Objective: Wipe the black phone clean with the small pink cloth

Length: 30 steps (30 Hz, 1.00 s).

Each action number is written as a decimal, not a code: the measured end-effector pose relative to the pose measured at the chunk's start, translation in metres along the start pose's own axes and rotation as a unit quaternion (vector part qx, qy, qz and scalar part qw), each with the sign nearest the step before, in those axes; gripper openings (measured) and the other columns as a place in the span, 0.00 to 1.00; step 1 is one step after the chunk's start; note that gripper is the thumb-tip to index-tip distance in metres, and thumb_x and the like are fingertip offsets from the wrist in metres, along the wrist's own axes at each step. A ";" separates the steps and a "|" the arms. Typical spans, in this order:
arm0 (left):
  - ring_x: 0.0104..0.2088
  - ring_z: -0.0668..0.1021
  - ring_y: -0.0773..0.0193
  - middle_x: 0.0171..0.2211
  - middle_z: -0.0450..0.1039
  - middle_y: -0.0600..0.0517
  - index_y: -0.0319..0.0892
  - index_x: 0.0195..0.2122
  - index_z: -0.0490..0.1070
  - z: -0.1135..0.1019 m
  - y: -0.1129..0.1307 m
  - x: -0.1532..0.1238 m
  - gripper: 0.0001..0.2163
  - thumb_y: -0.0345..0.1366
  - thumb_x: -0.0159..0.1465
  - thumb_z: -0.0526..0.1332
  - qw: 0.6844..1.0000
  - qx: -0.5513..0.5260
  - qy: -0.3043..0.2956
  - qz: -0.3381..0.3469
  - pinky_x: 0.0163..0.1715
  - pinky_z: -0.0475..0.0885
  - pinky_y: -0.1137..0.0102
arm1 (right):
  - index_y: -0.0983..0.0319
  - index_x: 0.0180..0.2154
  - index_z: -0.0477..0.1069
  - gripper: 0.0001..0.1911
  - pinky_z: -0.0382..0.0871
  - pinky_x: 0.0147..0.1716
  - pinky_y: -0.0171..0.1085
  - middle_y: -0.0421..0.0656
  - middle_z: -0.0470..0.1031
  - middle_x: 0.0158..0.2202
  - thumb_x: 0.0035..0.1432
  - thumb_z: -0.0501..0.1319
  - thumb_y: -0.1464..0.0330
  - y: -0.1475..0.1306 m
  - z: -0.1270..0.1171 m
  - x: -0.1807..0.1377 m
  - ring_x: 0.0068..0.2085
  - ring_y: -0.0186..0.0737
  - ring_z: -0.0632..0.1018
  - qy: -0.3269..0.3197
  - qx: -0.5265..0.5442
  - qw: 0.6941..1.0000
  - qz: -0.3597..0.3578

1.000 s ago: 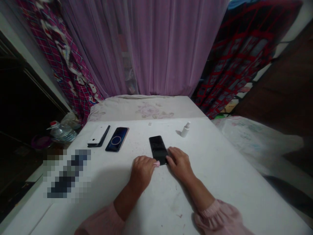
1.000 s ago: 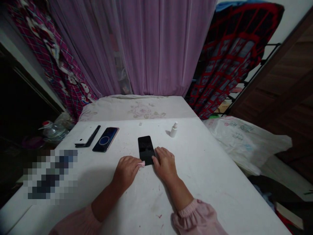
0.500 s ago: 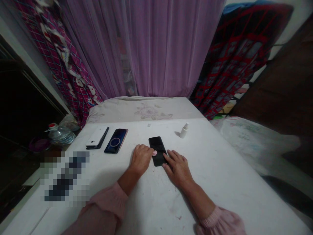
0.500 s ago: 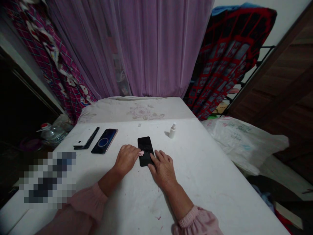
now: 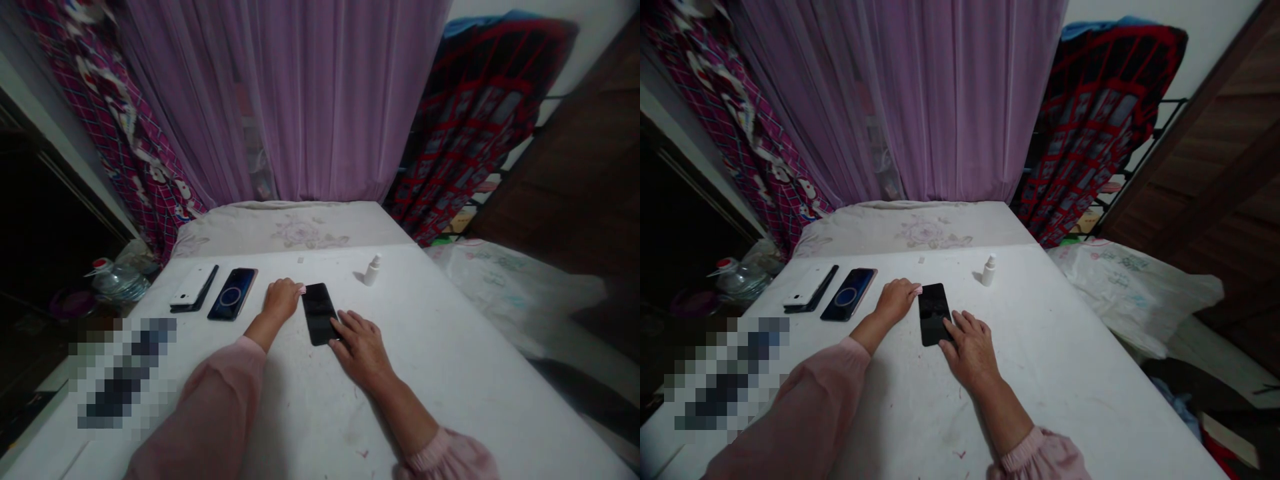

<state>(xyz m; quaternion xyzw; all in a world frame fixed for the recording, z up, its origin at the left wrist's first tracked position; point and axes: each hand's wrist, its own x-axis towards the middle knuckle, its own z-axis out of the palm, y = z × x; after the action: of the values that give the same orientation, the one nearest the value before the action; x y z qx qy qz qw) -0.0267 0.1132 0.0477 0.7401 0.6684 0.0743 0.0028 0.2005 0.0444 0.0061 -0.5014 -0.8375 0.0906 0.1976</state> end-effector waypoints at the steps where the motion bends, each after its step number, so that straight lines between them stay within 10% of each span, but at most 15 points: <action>1: 0.43 0.76 0.55 0.42 0.78 0.48 0.52 0.46 0.77 -0.001 0.000 -0.001 0.11 0.40 0.69 0.55 1.000 -0.006 -0.007 0.001 0.40 0.64 0.64 | 0.56 0.59 0.68 0.23 0.60 0.55 0.53 0.49 0.68 0.61 0.62 0.58 0.61 0.001 0.002 0.000 0.62 0.54 0.66 0.009 0.000 1.000 0.007; 7: 0.42 0.76 0.55 0.39 0.77 0.49 0.53 0.44 0.78 -0.003 0.007 -0.024 0.11 0.39 0.69 0.56 0.999 -0.048 -0.009 0.010 0.42 0.65 0.64 | 0.70 0.58 0.66 0.39 0.55 0.58 0.58 0.62 0.61 0.64 0.54 0.61 0.48 -0.007 0.014 -0.001 0.64 0.64 0.60 0.056 -0.049 0.992 0.102; 16: 0.43 0.77 0.57 0.40 0.79 0.49 0.48 0.47 0.76 0.011 0.006 -0.060 0.10 0.38 0.67 0.59 0.986 -0.141 0.081 -0.030 0.44 0.67 0.65 | 0.65 0.63 0.57 0.38 0.68 0.48 0.46 0.53 0.72 0.55 0.52 0.64 0.63 -0.036 0.004 -0.003 0.52 0.52 0.75 0.033 0.027 0.993 0.109; 23: 0.40 0.79 0.62 0.40 0.79 0.51 0.45 0.43 0.74 0.005 -0.021 -0.072 0.10 0.39 0.68 0.55 0.951 -0.227 0.178 -0.113 0.39 0.72 0.70 | 0.57 0.53 0.72 0.20 0.69 0.40 0.37 0.45 0.80 0.42 0.59 0.57 0.72 -0.031 -0.029 0.017 0.41 0.43 0.79 0.017 -0.020 0.999 0.023; 30: 0.38 0.78 0.62 0.37 0.77 0.51 0.45 0.38 0.72 -0.006 0.006 -0.077 0.06 0.39 0.67 0.57 0.921 -0.277 0.258 -0.094 0.39 0.72 0.70 | 0.57 0.45 0.78 0.14 0.71 0.39 0.37 0.45 0.82 0.39 0.62 0.56 0.68 -0.014 -0.014 0.018 0.38 0.42 0.80 0.065 0.011 0.997 -0.035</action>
<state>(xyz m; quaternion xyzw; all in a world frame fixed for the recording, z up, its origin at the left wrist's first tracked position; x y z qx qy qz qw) -0.0285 0.0354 0.0458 0.5989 0.6651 0.4440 0.0424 0.1874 0.0526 0.0282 -0.4747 -0.8385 0.0604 0.2606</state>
